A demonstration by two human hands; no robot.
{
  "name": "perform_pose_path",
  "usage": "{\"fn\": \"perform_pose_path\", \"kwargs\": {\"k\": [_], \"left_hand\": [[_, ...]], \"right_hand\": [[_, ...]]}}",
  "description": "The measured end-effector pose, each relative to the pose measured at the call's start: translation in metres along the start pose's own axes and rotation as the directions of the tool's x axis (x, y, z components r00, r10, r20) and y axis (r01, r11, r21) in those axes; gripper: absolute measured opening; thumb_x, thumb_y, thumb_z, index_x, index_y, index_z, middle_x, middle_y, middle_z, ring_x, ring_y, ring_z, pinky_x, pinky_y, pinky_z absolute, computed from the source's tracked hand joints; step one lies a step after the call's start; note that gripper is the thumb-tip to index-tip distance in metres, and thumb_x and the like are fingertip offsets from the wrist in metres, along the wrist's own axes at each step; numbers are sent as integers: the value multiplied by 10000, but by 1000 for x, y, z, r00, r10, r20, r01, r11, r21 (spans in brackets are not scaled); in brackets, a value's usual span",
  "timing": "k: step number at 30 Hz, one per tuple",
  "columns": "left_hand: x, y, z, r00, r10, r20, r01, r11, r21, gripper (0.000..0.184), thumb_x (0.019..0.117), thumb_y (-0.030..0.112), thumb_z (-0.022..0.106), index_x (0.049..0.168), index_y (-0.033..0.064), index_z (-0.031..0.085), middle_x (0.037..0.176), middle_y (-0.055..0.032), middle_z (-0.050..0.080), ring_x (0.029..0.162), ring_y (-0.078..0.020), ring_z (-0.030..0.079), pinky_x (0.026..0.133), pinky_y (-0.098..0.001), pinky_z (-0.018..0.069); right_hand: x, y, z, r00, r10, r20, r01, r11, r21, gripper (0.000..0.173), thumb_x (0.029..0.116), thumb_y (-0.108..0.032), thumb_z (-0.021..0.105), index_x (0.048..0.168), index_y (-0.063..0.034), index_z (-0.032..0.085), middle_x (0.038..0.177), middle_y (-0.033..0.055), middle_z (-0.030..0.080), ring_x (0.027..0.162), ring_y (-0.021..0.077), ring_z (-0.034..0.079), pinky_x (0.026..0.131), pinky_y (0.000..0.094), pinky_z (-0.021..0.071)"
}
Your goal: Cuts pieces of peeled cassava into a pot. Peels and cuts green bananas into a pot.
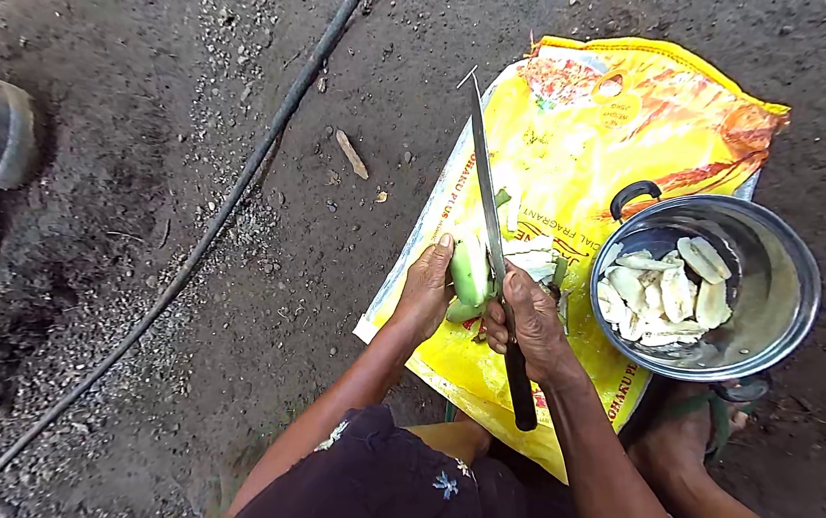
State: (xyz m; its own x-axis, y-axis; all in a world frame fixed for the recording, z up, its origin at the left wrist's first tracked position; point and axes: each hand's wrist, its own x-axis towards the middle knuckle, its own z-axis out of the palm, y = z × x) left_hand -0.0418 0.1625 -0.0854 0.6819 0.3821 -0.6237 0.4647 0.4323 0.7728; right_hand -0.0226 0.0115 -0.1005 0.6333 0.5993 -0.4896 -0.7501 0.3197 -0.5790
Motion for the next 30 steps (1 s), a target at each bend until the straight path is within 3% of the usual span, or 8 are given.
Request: {"fn": "perform_pose_path", "kwargs": {"k": [3, 7, 13, 14, 16, 18, 24, 30], "left_hand": [[-5, 2, -6, 996, 12, 83, -15, 999, 35, 229, 1096, 216, 430, 1265, 72, 487, 1048, -66, 651, 912, -143, 677, 837, -330, 581], [-9, 0, 1, 997, 10, 82, -6, 999, -40, 265, 1069, 104, 480, 1327, 87, 424, 1032, -60, 626, 879, -133, 669, 820, -317, 581], [-9, -1, 2, 998, -26, 57, 31, 995, -93, 235, 1099, 149, 412, 1326, 89, 417, 1003, -76, 621, 861, -158, 669, 806, -335, 585], [-9, 0, 3, 999, -35, 40, 39, 993, -108, 234, 1100, 157, 413, 1324, 89, 419, 1004, -80, 621, 860, -161, 670, 800, -337, 587], [-7, 3, 4, 998, -56, 1, 55, 984, -167, 270, 1104, 191, 415, 1355, 92, 420, 1064, -95, 626, 921, -177, 672, 830, -353, 582], [-3, 6, 3, 996, -69, -49, 55, 969, -239, 284, 1103, 223, 423, 1358, 98, 426, 1104, -93, 627, 964, -175, 668, 853, -354, 578], [2, 6, -1, 988, -89, -126, 28, 907, -420, 164, 1096, 260, 436, 1187, 142, 505, 945, -43, 664, 837, -132, 687, 734, -305, 594], [-4, 9, 3, 987, -65, -149, 2, 922, -388, 159, 1084, 265, 473, 1170, 138, 511, 926, -40, 668, 819, -122, 689, 721, -284, 591]], "right_hand": [[0, -1, -1, 999, -34, 0, 34, 993, -113, 450, 1059, -238, 476, 1479, -75, 460, 609, -40, 476, 438, 35, 443, 424, 182, 432], [0, 2, 0, 999, -4, 33, 7, 997, -82, 438, 1063, -249, 470, 1465, -74, 482, 630, -38, 486, 442, 39, 448, 426, 185, 437], [3, 7, -4, 980, 179, 92, -195, 954, 226, 350, 1094, -397, 366, 1159, -72, 479, 614, -4, 501, 429, 71, 490, 422, 196, 474], [2, 8, -4, 982, 164, 93, -179, 964, 194, 363, 1083, -401, 408, 1248, -81, 452, 623, -11, 497, 431, 66, 482, 421, 192, 467], [1, 10, -1, 992, 86, 93, -88, 996, 22, 654, 1058, -364, 474, 1590, -126, 178, 642, -43, 467, 441, 48, 456, 423, 188, 446], [0, 15, 5, 999, -34, 41, 41, 981, -190, 853, 1008, -313, 561, 1636, -96, 27, 631, -62, 441, 436, 41, 421, 414, 210, 425], [0, 38, 11, 944, -328, 21, 268, 733, -625, 770, 909, -409, 708, 1487, 23, 440, 718, -46, 555, 576, -3, 493, 553, 183, 456], [3, 38, 7, 951, -308, 32, 252, 710, -657, 759, 926, -403, 699, 1502, 19, 443, 714, -48, 545, 576, -7, 475, 551, 173, 440]]}}
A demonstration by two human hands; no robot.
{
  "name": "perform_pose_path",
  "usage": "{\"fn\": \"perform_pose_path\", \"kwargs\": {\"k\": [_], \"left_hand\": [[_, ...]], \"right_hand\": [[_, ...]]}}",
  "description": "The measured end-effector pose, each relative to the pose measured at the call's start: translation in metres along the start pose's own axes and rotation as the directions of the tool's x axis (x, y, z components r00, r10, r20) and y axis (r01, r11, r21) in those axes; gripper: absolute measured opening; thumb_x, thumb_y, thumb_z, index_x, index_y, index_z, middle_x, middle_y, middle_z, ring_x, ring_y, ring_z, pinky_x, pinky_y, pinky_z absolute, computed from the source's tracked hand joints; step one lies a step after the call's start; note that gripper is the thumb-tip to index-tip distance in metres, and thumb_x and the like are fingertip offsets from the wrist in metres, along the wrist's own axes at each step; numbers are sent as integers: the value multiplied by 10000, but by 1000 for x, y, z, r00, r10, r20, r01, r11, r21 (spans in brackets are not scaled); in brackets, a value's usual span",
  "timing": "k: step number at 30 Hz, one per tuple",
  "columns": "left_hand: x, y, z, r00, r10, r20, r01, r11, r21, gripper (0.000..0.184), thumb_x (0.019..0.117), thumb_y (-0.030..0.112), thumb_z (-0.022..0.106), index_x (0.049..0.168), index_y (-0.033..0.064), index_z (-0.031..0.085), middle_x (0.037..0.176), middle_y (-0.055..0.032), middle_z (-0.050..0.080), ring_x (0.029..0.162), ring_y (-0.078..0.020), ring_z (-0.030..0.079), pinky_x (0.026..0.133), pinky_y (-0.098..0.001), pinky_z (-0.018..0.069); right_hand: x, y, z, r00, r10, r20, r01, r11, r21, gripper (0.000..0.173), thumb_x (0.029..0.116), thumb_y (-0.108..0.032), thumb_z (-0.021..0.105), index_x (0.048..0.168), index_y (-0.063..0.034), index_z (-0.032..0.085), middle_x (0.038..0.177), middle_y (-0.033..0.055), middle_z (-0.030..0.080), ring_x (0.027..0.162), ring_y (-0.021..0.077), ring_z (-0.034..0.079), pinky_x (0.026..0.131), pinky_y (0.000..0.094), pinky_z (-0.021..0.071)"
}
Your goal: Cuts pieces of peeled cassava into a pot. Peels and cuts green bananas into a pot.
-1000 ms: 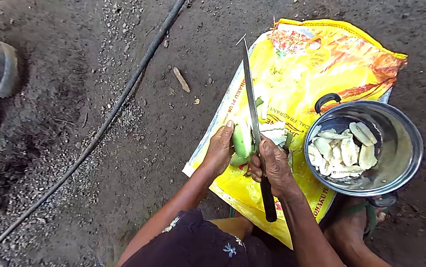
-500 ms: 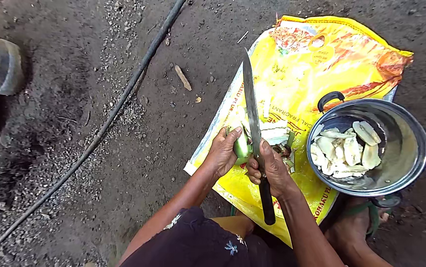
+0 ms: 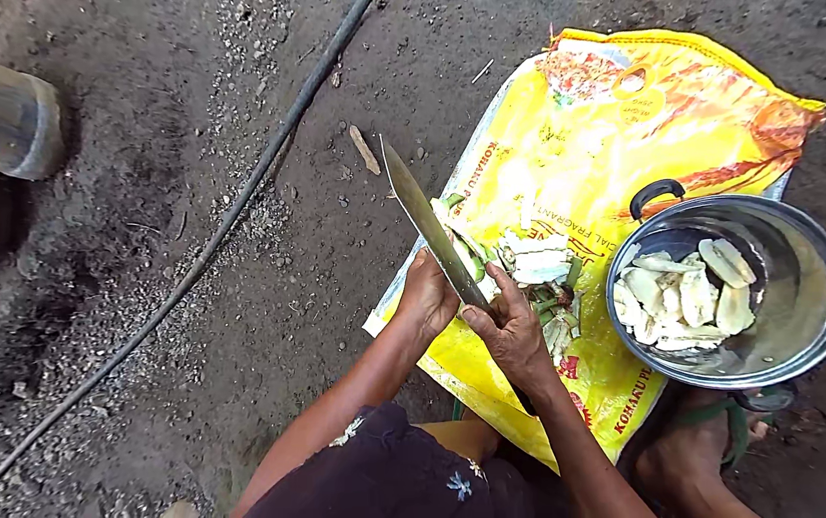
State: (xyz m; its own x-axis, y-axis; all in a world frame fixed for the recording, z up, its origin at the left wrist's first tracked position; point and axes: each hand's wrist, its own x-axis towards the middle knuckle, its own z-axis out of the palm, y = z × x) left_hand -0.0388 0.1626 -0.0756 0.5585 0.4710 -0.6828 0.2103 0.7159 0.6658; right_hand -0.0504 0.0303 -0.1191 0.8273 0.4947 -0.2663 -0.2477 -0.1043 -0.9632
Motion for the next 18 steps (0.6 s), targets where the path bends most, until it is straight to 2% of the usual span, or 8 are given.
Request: {"fn": "perform_pose_path", "kwargs": {"k": [3, 5, 7, 11, 15, 18], "left_hand": [[-1, -1, 2, 1000, 25, -1, -25, 1000, 15, 149, 1089, 254, 464, 1191, 146, 481, 942, -36, 653, 842, -122, 684, 746, -285, 589], [-2, -3, 2, 999, 30, 18, -30, 999, 10, 184, 1089, 252, 463, 1235, 140, 465, 974, -52, 650, 867, -139, 681, 764, -313, 589], [-3, -3, 3, 998, 48, 33, -48, 999, 11, 203, 1085, 254, 471, 1250, 139, 497, 982, -57, 670, 859, -146, 693, 756, -325, 600], [-5, -2, 6, 997, 70, 28, -70, 997, 22, 199, 1073, 256, 505, 1239, 147, 523, 987, -48, 678, 858, -138, 699, 746, -307, 603], [-1, -5, 5, 997, 73, 9, -73, 997, 6, 186, 1080, 230, 491, 1241, 144, 459, 994, -54, 645, 882, -146, 679, 775, -322, 589], [-2, -6, 7, 997, 72, -7, -72, 997, 11, 188, 1076, 234, 499, 1237, 139, 473, 977, -56, 658, 860, -146, 690, 749, -313, 597]], "right_hand": [[0, 1, -2, 1000, 12, 1, -12, 1000, 8, 740, 920, -416, 701, 1490, -4, 472, 696, -59, 534, 560, -10, 465, 538, 177, 435], [-1, 3, -1, 1000, 18, 21, -19, 998, 52, 801, 917, -413, 705, 1518, 23, 405, 693, -60, 528, 551, -10, 461, 526, 180, 433], [-1, 3, 1, 999, 18, 31, -20, 997, 78, 832, 919, -410, 710, 1535, 35, 370, 693, -60, 531, 546, -14, 460, 519, 174, 431], [-1, 3, 0, 1000, -10, 21, 9, 1000, 30, 813, 929, -438, 690, 1527, 30, 397, 696, -58, 537, 566, -20, 458, 544, 167, 428], [0, 4, -2, 1000, -25, 5, 25, 1000, -12, 761, 949, -450, 659, 1509, 16, 437, 705, -58, 529, 572, -17, 455, 550, 172, 429], [0, 5, -3, 1000, -20, 5, 20, 1000, -16, 766, 939, -446, 674, 1501, 22, 446, 704, -58, 527, 574, -18, 453, 552, 172, 429]]}}
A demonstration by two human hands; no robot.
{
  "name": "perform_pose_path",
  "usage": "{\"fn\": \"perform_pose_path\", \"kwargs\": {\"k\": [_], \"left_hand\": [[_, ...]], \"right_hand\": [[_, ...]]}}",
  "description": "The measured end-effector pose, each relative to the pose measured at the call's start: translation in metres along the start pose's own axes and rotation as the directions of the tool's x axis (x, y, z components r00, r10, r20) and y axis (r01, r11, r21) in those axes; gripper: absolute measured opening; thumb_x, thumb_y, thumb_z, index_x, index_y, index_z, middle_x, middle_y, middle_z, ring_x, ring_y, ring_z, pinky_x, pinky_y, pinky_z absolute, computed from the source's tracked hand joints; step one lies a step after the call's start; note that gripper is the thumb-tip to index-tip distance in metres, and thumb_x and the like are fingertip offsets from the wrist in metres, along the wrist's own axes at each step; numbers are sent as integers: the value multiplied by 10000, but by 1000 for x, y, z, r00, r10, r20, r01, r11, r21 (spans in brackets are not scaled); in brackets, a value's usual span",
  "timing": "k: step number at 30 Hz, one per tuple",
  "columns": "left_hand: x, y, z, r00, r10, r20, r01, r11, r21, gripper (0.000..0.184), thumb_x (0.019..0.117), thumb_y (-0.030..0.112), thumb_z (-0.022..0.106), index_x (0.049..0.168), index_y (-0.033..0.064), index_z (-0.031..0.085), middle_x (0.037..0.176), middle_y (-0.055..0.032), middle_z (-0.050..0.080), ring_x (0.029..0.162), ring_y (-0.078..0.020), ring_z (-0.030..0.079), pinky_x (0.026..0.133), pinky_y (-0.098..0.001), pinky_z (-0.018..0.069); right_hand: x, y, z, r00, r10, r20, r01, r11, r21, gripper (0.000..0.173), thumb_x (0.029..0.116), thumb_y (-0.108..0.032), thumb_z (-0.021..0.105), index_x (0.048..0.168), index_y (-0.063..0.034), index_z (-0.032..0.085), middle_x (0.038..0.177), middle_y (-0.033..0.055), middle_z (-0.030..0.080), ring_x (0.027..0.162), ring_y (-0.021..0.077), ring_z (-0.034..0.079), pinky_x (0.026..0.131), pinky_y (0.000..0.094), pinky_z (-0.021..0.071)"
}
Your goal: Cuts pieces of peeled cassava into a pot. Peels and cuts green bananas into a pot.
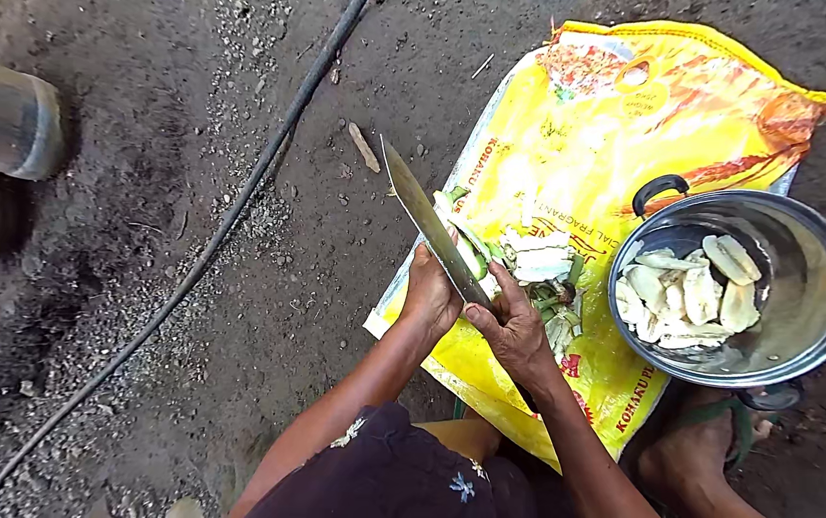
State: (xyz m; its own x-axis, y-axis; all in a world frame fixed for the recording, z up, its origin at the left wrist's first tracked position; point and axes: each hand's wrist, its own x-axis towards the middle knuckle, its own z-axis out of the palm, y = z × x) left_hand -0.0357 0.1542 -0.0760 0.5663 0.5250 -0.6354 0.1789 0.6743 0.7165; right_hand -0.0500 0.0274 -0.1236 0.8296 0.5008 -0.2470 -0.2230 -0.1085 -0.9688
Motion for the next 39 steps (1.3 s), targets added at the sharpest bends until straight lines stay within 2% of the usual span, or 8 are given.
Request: {"fn": "perform_pose_path", "kwargs": {"k": [6, 9, 12, 23, 30, 34, 36, 39], "left_hand": [[1, -3, -4, 1000, 5, 2, -5, 1000, -18, 153, 1080, 231, 487, 1207, 149, 464, 950, -41, 646, 837, -133, 682, 740, -305, 594], [-3, -6, -1, 999, 12, -29, -12, 1000, 17, 169, 1096, 253, 445, 1233, 153, 449, 958, -41, 635, 838, -130, 678, 737, -299, 591], [-7, -8, 2, 999, 11, -50, -9, 999, 36, 187, 1116, 254, 372, 1255, 144, 429, 985, -51, 626, 879, -140, 675, 779, -312, 587], [3, -6, -18, 987, 19, 157, -41, 990, 138, 199, 1107, 210, 397, 1290, 142, 438, 1020, -31, 640, 913, -118, 679, 829, -302, 588], [3, -8, -16, 976, 127, 180, -152, 979, 134, 203, 1096, 203, 415, 1287, 144, 447, 1046, -27, 623, 928, -120, 669, 835, -309, 584], [-5, -19, -14, 974, 145, 174, -166, 980, 107, 248, 1095, 217, 368, 1316, 126, 436, 1051, -50, 635, 948, -143, 669, 868, -337, 575], [-7, -21, -14, 972, 99, 213, -126, 985, 117, 280, 1098, 208, 349, 1350, 109, 421, 1074, -70, 638, 969, -166, 671, 889, -361, 572], [0, -18, -18, 964, -21, 266, -5, 996, 94, 321, 1108, 245, 327, 1396, 119, 396, 1147, -82, 618, 1027, -185, 652, 919, -378, 558]], "right_hand": [[-1, 0, 6, 1000, 7, -20, -6, 997, 79, 712, 937, -394, 692, 1474, 22, 477, 682, -77, 499, 546, -32, 440, 525, 151, 413], [-1, 4, 10, 996, -7, -84, 15, 996, 93, 629, 936, -352, 691, 1400, 41, 532, 667, -84, 509, 545, -39, 442, 533, 146, 412], [0, 5, 5, 996, 59, -62, -48, 985, 165, 574, 937, -356, 681, 1373, -11, 538, 658, -93, 503, 515, -24, 460, 500, 165, 438], [4, 3, -15, 988, 126, 94, -150, 932, 330, 491, 913, -286, 719, 1306, -47, 546, 640, -98, 535, 485, -14, 479, 469, 163, 441], [2, -6, -6, 977, 170, 127, -212, 776, 594, 359, 974, -198, 619, 1302, -96, 511, 579, -69, 498, 419, 23, 453, 425, 191, 447], [9, -1, -15, 973, 212, 92, -220, 733, 643, 245, 1037, -274, 516, 1224, -116, 525, 574, -49, 489, 422, 43, 456, 428, 204, 451], [12, 4, -28, 974, 206, 97, -222, 763, 607, 340, 1033, -287, 529, 1326, -115, 527, 590, -55, 488, 434, 36, 458, 435, 196, 455], [11, 0, -33, 965, 238, 107, -255, 772, 583, 379, 1045, -279, 504, 1386, -114, 488, 596, -47, 488, 436, 42, 468, 440, 197, 467]]}}
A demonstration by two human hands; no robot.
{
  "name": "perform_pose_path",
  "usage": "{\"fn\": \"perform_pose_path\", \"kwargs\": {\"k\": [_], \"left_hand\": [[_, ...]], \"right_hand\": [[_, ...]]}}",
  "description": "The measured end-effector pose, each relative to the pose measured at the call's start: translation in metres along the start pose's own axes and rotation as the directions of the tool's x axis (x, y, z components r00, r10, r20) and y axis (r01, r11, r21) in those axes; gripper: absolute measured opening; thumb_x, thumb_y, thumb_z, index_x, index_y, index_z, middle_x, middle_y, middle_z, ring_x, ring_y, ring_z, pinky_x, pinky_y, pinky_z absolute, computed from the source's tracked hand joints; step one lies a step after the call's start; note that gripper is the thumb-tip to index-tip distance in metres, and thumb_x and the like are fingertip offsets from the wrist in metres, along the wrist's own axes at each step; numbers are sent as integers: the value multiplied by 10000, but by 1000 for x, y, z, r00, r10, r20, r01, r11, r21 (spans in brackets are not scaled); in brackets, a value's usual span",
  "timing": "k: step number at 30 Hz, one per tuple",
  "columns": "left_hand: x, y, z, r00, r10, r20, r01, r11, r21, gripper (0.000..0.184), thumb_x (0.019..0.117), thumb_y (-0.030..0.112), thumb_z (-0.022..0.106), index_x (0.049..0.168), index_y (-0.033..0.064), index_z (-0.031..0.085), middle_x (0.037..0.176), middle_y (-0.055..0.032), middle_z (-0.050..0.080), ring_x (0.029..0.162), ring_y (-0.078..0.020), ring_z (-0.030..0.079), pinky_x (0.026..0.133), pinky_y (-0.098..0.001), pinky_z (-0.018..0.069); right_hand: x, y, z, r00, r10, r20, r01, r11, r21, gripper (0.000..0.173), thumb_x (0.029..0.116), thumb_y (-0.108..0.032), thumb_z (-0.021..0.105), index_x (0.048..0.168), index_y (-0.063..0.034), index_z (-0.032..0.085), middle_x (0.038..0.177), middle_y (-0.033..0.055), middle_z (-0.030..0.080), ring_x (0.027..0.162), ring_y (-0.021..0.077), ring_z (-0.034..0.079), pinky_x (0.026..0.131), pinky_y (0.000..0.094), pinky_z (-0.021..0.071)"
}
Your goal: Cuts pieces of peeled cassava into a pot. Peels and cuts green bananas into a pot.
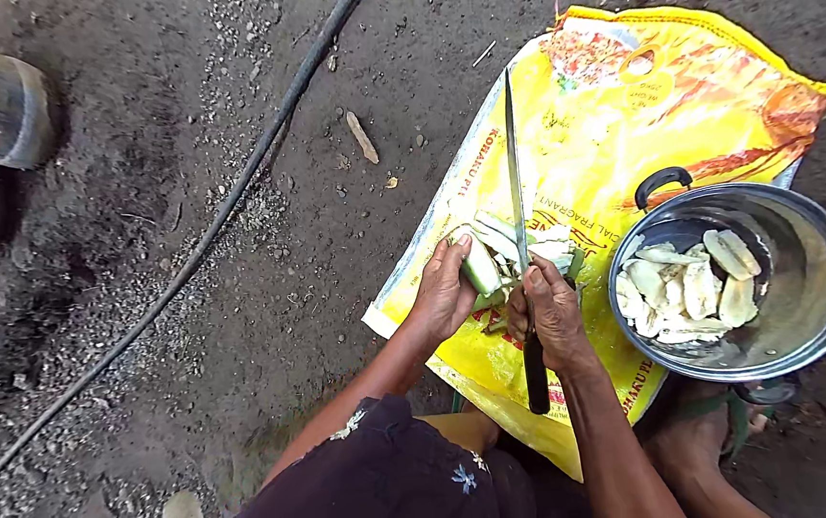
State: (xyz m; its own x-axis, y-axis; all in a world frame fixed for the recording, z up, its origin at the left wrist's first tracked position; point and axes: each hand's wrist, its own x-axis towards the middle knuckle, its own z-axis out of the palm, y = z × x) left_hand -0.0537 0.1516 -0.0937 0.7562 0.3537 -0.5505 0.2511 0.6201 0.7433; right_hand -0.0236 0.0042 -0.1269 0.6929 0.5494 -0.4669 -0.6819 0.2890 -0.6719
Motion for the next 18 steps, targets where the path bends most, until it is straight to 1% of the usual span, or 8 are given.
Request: {"fn": "perform_pose_path", "kwargs": {"k": [3, 4, 6, 7, 11, 15, 17, 18], "left_hand": [[3, 5, -8, 996, -83, -19, 82, 996, -23, 283, 1108, 245, 341, 1342, 126, 446, 1117, -75, 635, 982, -185, 667, 874, -360, 573], [2, 6, -11, 993, -114, -18, 113, 993, -30, 258, 1106, 244, 345, 1298, 130, 474, 1089, -72, 639, 961, -186, 672, 857, -358, 580], [1, 6, -13, 986, -164, -24, 162, 985, -65, 230, 1102, 247, 363, 1165, 121, 545, 1003, -76, 673, 898, -194, 697, 819, -361, 599], [2, 6, -15, 983, -181, -21, 179, 980, -90, 233, 1104, 240, 365, 1133, 113, 558, 983, -79, 677, 886, -196, 699, 814, -362, 601], [1, 8, -15, 970, -243, -1, 241, 963, -122, 250, 1105, 244, 369, 1097, 96, 570, 942, -86, 680, 852, -199, 709, 793, -344, 610], [3, 9, -20, 958, -280, 63, 286, 952, -110, 287, 1101, 267, 365, 1137, 78, 578, 1014, -130, 695, 928, -231, 715, 838, -363, 603], [5, 8, -22, 955, -289, 63, 293, 953, -79, 307, 1104, 284, 347, 1138, 83, 576, 1010, -118, 690, 915, -210, 704, 820, -342, 596], [5, 9, -21, 956, -292, 37, 294, 953, -68, 313, 1110, 298, 340, 1131, 92, 574, 992, -100, 683, 896, -193, 696, 808, -331, 591]], "right_hand": [[-2, -3, 5, 1000, 12, -16, -13, 999, -51, 419, 1050, -237, 488, 1439, -86, 460, 612, -44, 477, 441, 44, 457, 439, 194, 459], [-2, -2, 5, 1000, 13, -21, -15, 998, -54, 414, 1049, -233, 490, 1437, -91, 464, 609, -44, 474, 438, 43, 454, 436, 193, 456], [-1, -1, 4, 999, 18, -33, -20, 998, -56, 409, 1052, -239, 488, 1435, -96, 471, 609, -40, 473, 437, 48, 455, 436, 198, 459], [-1, 0, 4, 999, 21, -41, -24, 998, -56, 409, 1055, -238, 486, 1437, -92, 471, 612, -36, 471, 438, 52, 456, 437, 200, 462], [1, 1, 3, 997, 38, -72, -41, 998, -40, 374, 1072, -226, 462, 1422, -93, 475, 617, -29, 476, 430, 58, 460, 431, 201, 467], [2, 3, 3, 997, 43, -71, -46, 998, -45, 384, 1068, -226, 462, 1424, -83, 469, 613, -30, 475, 434, 56, 461, 436, 200, 467], [1, 0, 2, 995, 59, -76, -65, 995, -81, 389, 1082, -237, 441, 1437, -78, 461, 618, -31, 469, 436, 56, 454, 434, 200, 464], [1, -1, 1, 995, 68, -79, -77, 989, -123, 413, 1088, -252, 433, 1458, -69, 453, 622, -35, 466, 439, 54, 450, 436, 199, 459]]}}
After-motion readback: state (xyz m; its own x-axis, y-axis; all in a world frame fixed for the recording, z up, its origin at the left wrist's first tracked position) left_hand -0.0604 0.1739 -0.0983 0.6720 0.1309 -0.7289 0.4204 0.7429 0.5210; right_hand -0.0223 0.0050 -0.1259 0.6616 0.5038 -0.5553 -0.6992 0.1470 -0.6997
